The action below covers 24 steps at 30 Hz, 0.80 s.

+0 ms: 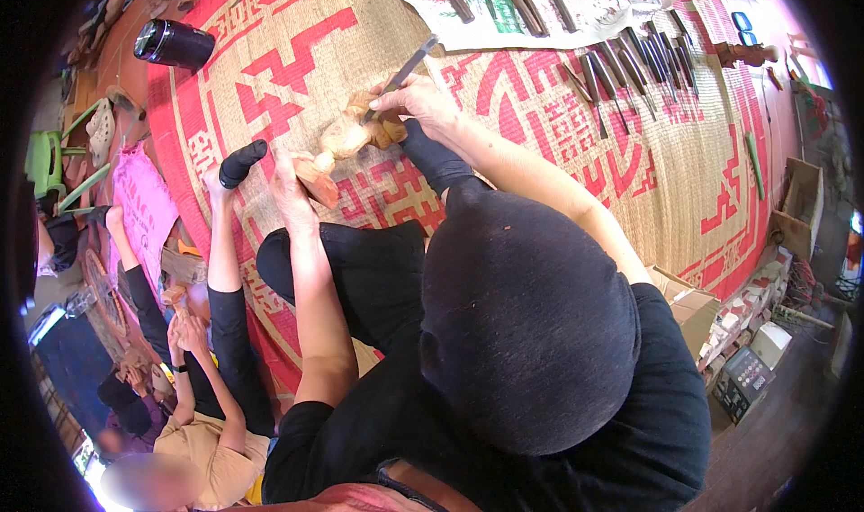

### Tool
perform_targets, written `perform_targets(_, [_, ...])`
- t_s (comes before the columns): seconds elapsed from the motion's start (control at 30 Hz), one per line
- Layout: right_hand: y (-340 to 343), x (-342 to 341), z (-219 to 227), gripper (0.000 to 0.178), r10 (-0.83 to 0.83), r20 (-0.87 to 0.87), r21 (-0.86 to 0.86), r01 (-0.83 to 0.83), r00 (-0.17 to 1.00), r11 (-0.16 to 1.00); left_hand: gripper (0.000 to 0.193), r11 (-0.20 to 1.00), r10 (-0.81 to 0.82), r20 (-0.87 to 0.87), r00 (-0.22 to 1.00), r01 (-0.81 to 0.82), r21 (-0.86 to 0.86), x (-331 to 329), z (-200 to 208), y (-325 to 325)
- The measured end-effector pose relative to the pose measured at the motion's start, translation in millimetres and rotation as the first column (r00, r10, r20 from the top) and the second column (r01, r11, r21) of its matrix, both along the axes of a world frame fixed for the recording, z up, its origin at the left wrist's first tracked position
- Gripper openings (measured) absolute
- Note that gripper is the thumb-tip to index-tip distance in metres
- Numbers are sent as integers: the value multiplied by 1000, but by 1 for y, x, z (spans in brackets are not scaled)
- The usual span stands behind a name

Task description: The person sits on a mat and carves a small piece of wood using a knife. They hold the wood in their left hand and use the knife in their right hand to shape the object. The person occasionally rotates the wood to access different sides while working.

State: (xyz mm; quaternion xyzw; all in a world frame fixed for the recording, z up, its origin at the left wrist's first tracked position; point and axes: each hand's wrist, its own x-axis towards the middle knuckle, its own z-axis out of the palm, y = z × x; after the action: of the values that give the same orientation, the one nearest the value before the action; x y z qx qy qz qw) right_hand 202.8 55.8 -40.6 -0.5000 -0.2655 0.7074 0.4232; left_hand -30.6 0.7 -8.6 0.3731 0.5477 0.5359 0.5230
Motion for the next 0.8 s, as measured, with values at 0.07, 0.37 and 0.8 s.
perform_targets(0.07, [-2,-2,-2,24,-4,41,21,3,999,1000,42,999,33,-1,999,-33,-4,6,-12,-12])
perform_targets(0.37, [-4,4,-4,21,-161,56,-63,164,985,984,39,996,70,81,994,-73,43,17,-18,-25])
perform_targets(0.8, [-9,4,-2,14,-101,22,79,99,995,992,39,998,50,61,997,-53,44,16,-21,-28])
